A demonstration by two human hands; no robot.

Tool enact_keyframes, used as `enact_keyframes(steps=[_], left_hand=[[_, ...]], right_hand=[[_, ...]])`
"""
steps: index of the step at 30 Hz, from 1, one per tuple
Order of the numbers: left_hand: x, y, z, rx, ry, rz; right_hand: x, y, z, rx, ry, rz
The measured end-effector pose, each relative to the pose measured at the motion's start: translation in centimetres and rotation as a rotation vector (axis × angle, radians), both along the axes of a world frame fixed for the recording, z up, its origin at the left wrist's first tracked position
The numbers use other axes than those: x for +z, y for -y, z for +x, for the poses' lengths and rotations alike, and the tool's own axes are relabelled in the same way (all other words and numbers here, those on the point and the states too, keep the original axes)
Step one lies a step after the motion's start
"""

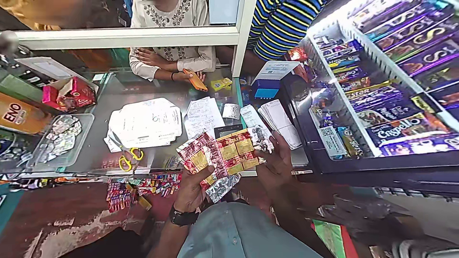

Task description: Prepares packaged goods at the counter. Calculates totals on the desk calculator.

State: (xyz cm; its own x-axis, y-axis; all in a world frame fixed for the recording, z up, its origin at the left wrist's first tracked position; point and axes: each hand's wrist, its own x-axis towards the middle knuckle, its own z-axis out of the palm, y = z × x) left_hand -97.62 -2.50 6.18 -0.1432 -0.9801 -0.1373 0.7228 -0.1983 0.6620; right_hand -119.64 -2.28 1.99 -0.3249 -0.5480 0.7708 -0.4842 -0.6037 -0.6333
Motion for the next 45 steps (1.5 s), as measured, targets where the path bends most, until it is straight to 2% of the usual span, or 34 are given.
enact_keyframes(steps=[2,4,7,9,13,19,21,24,27,30,34,45], left_hand=[[-0.1,0.0,-0.1,0.02,-0.003,-0.005],[-0.3,0.3,0.1,0.033,-0.003,-0.004],[-0.6,0.7,0.9,0.034,0.025,-0.009],[-0.7,1.0,1.6,0.033,0.054,-0.012],[-0.7,1.4,2.3,0.004,0.084,-0.031],[-0.2,1.9,2.9,0.093,-0.042,0.017],[-0.2,2.1,3.3,0.107,-0.038,0.07],[0.0,2.3,2.9,0.11,0.075,0.104],[1.4,1.5,1.3,0.071,0.218,0.034],[2.5,1.6,0.2,0.008,0.256,-0.046],[3.8,2.5,-0.3,0.069,0.22,-0.042],[5.9,3.9,0.7,0.065,0.13,-0.295]], right_hand=[[0.4,0.5,0.3,0.053,0.189,0.014],[0.9,0.5,0.5,0.196,0.431,0.051],[2.1,-0.1,0.2,0.427,0.88,0.252],[3.0,-0.2,-0.3,0.535,1.003,0.394],[3.8,0.1,-1.0,0.604,0.777,0.578],[4.2,0.6,0.0,0.53,0.779,0.568],[4.8,0.9,-0.3,0.562,0.605,0.566],[7.4,2.1,-0.9,0.647,0.175,0.627],[8.8,4.0,0.9,0.694,0.019,0.71],[8.8,4.9,3.0,0.643,0.146,0.619],[9.3,4.7,3.4,0.692,0.359,0.483],[11.2,5.1,4.2,0.803,0.345,0.232]])
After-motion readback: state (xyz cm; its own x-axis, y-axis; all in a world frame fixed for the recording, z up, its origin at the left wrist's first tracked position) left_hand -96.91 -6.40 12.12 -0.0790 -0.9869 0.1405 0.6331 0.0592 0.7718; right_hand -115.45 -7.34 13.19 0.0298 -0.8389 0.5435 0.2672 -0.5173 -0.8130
